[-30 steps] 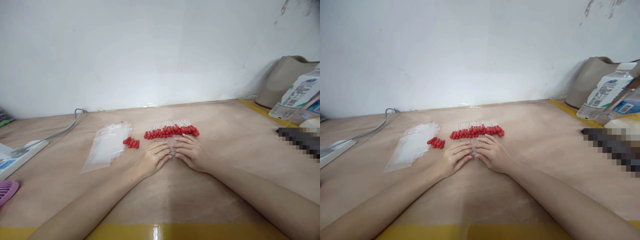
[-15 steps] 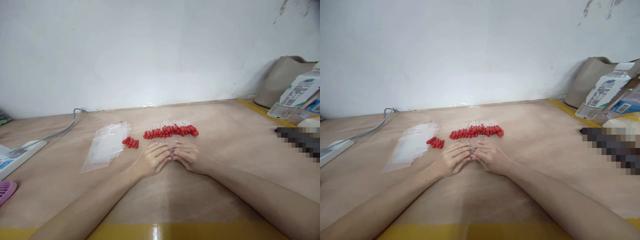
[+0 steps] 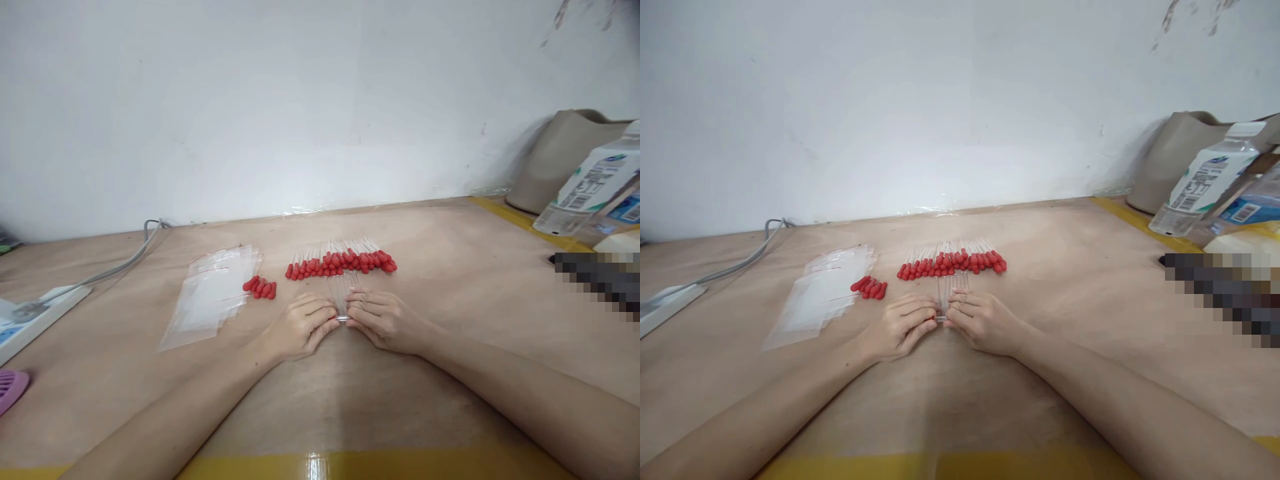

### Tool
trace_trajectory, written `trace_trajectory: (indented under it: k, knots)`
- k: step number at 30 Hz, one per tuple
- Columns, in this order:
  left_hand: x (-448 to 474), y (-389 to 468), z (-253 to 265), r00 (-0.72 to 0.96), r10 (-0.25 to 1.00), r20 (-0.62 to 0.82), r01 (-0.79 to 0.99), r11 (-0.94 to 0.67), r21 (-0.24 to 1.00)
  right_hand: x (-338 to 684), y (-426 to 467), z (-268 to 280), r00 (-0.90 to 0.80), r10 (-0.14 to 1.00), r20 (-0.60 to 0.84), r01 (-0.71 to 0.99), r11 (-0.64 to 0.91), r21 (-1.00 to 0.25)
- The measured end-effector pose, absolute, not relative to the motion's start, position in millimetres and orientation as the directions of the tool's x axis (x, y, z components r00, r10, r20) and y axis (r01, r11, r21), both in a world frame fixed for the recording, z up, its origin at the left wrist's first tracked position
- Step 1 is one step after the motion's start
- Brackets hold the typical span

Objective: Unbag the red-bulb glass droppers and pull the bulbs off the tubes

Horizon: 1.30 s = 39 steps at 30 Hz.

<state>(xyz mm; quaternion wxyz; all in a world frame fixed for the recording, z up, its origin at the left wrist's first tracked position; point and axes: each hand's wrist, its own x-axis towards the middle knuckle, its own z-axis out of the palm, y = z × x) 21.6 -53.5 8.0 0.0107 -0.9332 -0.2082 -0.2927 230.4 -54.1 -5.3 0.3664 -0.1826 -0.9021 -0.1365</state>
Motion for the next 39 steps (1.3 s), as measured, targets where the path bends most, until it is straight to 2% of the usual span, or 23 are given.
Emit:
trace_trajectory:
  k: [8, 25, 29, 31, 35, 39]
  knots:
    - [17.5, -54.3, 7.5, 0.757, 0.396, 0.519, 0.399, -0.91, 0.112, 233.6, -55.0, -6.3, -0.669, 0.167, 0.724, 0.417, 0.891, 0.18]
    - [13.2, -55.2, 3.9, 0.747, 0.39, 0.538, 0.405, -0.909, 0.096, 236.1, -56.6, -4.2, -0.642, 0.113, 0.759, 0.395, 0.897, 0.2]
    - [11.3, -55.7, 5.6, 0.739, 0.418, 0.528, 0.419, -0.899, 0.125, 241.4, -54.7, -1.6, -0.653, 0.095, 0.751, 0.386, 0.895, 0.222]
    - [7.6, -54.6, 8.8, 0.671, 0.474, 0.569, 0.47, -0.867, 0.167, 245.8, -51.4, -0.9, -0.617, 0.15, 0.772, 0.428, 0.888, 0.169]
    - [-5.3, -43.7, 19.5, 0.427, 0.608, 0.669, 0.629, -0.732, 0.264, 252.3, -42.5, -3.0, -0.425, 0.391, 0.817, 0.631, 0.774, -0.043]
    - [-27.8, -22.1, 36.5, 0.25, 0.71, 0.658, 0.807, -0.528, 0.263, 253.1, -37.0, -9.7, -0.298, 0.501, 0.813, 0.773, 0.627, -0.103]
